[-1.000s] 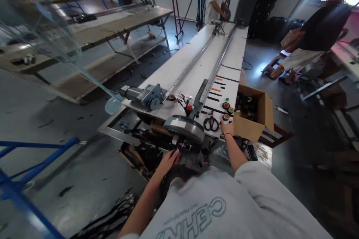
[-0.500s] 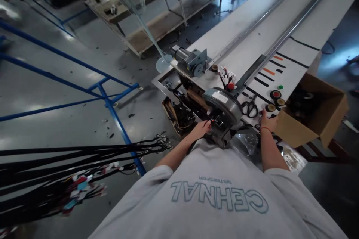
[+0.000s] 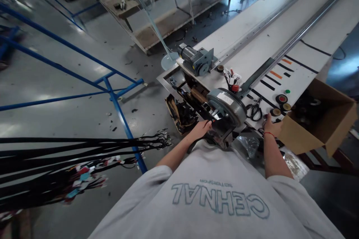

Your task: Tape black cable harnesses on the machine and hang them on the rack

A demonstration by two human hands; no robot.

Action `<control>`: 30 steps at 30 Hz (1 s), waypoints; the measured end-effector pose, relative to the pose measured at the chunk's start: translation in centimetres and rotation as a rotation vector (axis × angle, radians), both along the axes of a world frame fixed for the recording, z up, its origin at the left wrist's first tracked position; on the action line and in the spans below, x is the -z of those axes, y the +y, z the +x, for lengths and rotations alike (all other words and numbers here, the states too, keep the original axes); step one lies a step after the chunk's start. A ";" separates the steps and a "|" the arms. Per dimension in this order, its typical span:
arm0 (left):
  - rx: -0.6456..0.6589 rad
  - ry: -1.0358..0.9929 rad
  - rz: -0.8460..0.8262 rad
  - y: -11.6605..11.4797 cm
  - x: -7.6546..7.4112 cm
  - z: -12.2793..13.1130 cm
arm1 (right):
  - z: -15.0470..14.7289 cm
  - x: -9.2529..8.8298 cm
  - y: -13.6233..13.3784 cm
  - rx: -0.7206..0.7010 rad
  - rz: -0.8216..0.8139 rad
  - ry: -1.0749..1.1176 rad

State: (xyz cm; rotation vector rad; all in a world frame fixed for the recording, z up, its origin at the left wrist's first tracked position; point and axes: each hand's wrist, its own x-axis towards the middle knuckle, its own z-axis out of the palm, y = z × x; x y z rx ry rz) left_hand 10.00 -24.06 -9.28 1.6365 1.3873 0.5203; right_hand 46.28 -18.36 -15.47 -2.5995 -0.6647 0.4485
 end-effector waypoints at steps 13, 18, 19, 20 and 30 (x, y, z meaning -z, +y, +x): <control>-0.017 -0.144 -0.162 -0.1 -0.2 0.4 | -0.3 -0.4 -0.1 0.011 0.029 0.005; -0.014 -0.072 -0.097 0.2 0.1 0.6 | -0.5 -0.7 -0.1 0.000 0.034 0.016; -0.019 -0.044 -0.067 0.4 0.0 0.6 | -0.5 -0.7 -0.1 0.002 0.032 0.017; -0.021 -0.022 -0.042 0.6 0.0 0.6 | -0.6 -0.7 0.0 0.005 0.034 0.012; 0.130 -0.128 -0.193 -2.7 0.7 -4.1 | 0.2 0.2 0.2 -0.022 0.086 0.027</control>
